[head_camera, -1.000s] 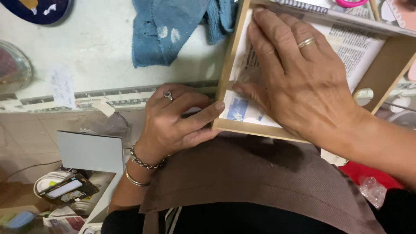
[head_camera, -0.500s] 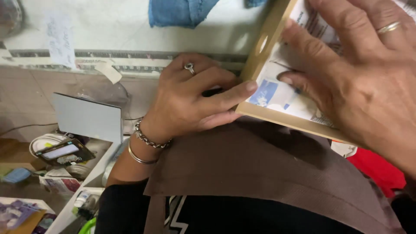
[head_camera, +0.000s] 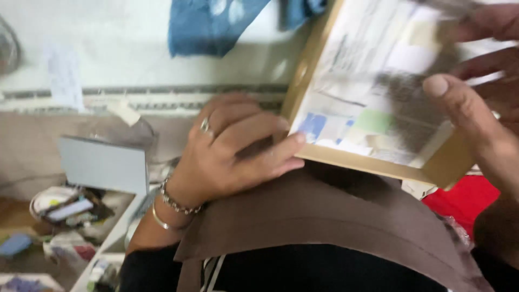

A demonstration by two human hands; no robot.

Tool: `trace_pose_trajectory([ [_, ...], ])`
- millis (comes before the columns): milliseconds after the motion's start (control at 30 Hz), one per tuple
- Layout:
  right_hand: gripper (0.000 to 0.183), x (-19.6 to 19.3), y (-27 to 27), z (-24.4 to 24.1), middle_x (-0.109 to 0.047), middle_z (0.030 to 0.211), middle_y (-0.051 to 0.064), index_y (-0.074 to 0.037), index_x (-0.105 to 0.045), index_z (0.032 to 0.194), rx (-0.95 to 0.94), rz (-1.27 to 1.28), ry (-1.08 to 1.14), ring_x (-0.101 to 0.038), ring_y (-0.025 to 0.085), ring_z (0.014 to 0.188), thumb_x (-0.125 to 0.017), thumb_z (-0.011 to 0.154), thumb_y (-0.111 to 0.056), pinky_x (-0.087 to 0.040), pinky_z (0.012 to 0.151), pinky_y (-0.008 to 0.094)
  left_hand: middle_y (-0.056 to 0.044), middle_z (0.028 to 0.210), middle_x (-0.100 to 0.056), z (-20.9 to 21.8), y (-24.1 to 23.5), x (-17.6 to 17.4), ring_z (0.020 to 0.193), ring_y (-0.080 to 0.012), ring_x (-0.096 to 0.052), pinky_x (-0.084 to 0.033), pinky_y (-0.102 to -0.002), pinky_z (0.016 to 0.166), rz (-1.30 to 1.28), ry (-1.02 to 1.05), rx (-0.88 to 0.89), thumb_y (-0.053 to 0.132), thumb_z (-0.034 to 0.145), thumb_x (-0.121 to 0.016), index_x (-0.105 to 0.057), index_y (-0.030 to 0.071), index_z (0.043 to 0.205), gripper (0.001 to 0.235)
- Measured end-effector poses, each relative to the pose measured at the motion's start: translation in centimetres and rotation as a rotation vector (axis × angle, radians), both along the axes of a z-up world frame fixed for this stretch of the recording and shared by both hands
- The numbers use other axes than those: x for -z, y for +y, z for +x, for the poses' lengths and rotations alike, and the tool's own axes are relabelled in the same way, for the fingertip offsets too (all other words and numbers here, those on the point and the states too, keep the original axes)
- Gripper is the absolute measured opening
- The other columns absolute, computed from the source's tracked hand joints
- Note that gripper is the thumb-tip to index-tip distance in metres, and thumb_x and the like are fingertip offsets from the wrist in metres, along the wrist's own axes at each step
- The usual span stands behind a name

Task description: Decorating the interior of a small wooden box by cutting and adhering paper scraps

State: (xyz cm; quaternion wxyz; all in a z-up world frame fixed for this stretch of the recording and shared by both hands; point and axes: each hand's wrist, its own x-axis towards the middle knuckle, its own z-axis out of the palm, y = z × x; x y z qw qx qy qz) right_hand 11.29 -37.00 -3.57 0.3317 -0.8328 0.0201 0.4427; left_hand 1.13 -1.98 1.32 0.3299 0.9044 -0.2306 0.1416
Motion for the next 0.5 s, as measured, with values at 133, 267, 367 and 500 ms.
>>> trace_pose_trajectory([
  [133, 0.044, -9.7, 9.3, 2.1, -0.036, 0.136, 0.026, 0.006, -0.023, 0.129, 0.168, 0.38, -0.111, -0.049, 0.032, 0.103, -0.036, 0.088, 0.001, -0.054, 0.077, 0.044, -0.005, 0.103, -0.052, 0.4, -0.9, 0.2, 0.084, -0.0192, -0.051, -0.056, -0.039, 0.08, -0.032, -0.043, 0.038, 0.031, 0.09, -0.078, -0.054, 0.014, 0.109, 0.035],
  [267, 0.042, -9.8, 9.9, 2.3, -0.058, 0.126, 0.008, -0.006, -0.046, 0.124, 0.51, 0.44, 0.054, -0.066, 0.014, 0.093, -0.052, 0.085, -0.019, -0.062, 0.062, 0.02, -0.008, 0.102, -0.054, 0.5, -1.2, 0.5, 0.083, -0.0216, -0.053, -0.055, -0.041, 0.081, -0.082, -0.042, 0.052, 0.02, 0.09, -0.077, -0.052, 0.012, 0.11, 0.033],
  [367, 0.039, -10.3, 11.4, 2.6, -0.063, 0.118, 0.007, -0.005, -0.05, 0.12, 0.545, 0.446, 0.115, -0.068, 0.012, 0.084, -0.054, 0.083, -0.019, -0.06, 0.052, 0.015, -0.01, 0.101, -0.054, 0.6, -1.3, 0.5, 0.084, -0.0246, -0.052, -0.057, -0.044, 0.08, -0.152, -0.022, 0.07, 0.015, 0.088, -0.074, -0.053, 0.009, 0.104, 0.027],
  [500, 0.034, -10.1, 12.6, 2.7, -0.056, 0.096, 0.007, 0.002, -0.045, 0.118, 0.378, 0.324, 0.03, -0.052, 0.014, 0.058, -0.055, 0.087, -0.007, -0.049, 0.038, 0.025, -0.011, 0.101, -0.053, 0.2, -1.5, 0.7, 0.085, -0.0267, -0.049, -0.056, -0.046, 0.079, -0.298, 0.059, 0.055, 0.007, 0.086, -0.072, -0.054, 0.001, 0.097, 0.022],
])
